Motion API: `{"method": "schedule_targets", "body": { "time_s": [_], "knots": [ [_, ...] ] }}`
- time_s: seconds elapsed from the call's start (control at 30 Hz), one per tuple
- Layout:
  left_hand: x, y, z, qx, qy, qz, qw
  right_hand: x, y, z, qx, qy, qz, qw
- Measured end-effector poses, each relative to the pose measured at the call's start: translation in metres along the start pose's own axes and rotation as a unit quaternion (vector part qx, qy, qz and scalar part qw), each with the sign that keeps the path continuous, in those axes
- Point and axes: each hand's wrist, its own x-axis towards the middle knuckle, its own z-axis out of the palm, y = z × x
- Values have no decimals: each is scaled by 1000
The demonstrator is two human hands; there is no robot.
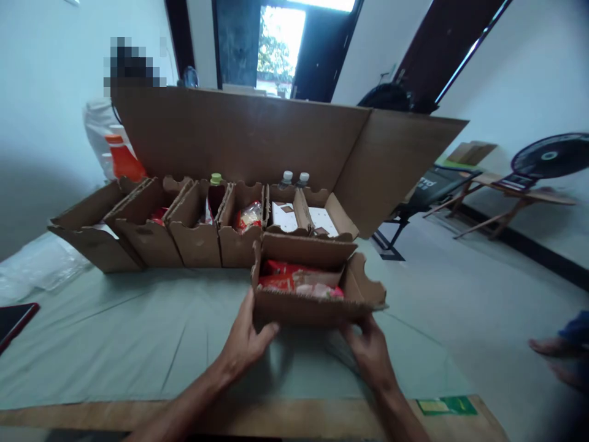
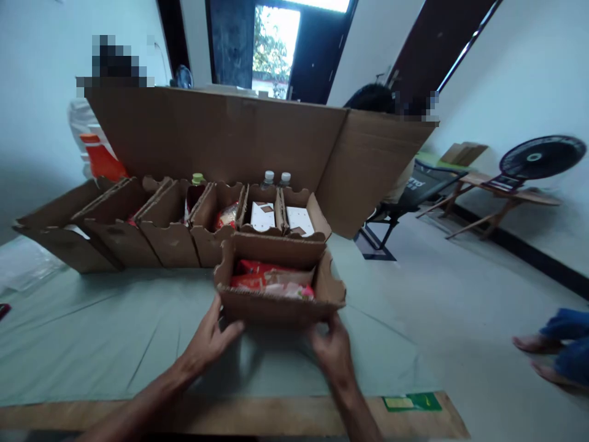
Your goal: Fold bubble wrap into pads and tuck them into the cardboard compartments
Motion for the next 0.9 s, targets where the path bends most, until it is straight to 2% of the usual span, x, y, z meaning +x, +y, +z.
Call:
{"method": "schedule_targets", "body": {
  "time_s": [0.07, 0.13, 0.2, 0.27, 0.33, 0.43, 0.5, 0.57, 0.67, 0.73, 0.8, 0.9],
  "knots": [
    [-44, -8, -23, 12, 54, -51, 997, -34, -7, 11, -3, -21, -24, 999],
    [-79, -12, -52, 25, 119, -91, 988, -58, -20, 33, 6, -45, -61, 997],
    [-92, -5, -80, 29, 173, -99, 979, -64, -43, 59, 29, -62, -102, 992],
    [-80, 14, -99, 37, 187, -88, 978, -54, -68, 78, 64, -67, -127, 988],
    [-58, 36, -104, 45, 176, -61, 982, -41, -85, 82, 87, -60, -131, 986],
    [-43, 55, -90, 42, 154, -9, 987, -41, -83, 63, 73, -21, -106, 992],
    [-54, 50, -79, 27, 128, 2, 991, -56, -70, 49, 47, 4, -93, 995],
    [-75, 37, -76, 15, 115, -15, 993, -74, -58, 45, 32, 5, -98, 995],
    [-93, 18, -91, 36, 150, -50, 987, -87, -58, 62, 37, -31, -110, 993],
    [-86, 15, -104, 60, 170, -54, 982, -84, -65, 80, 47, -49, -106, 992],
    [-70, 15, -112, 66, 169, -50, 982, -81, -67, 92, 49, -61, -98, 992],
    [-50, 12, -115, 50, 149, -45, 987, -84, -50, 91, 47, -73, -86, 993]
  ]
}}
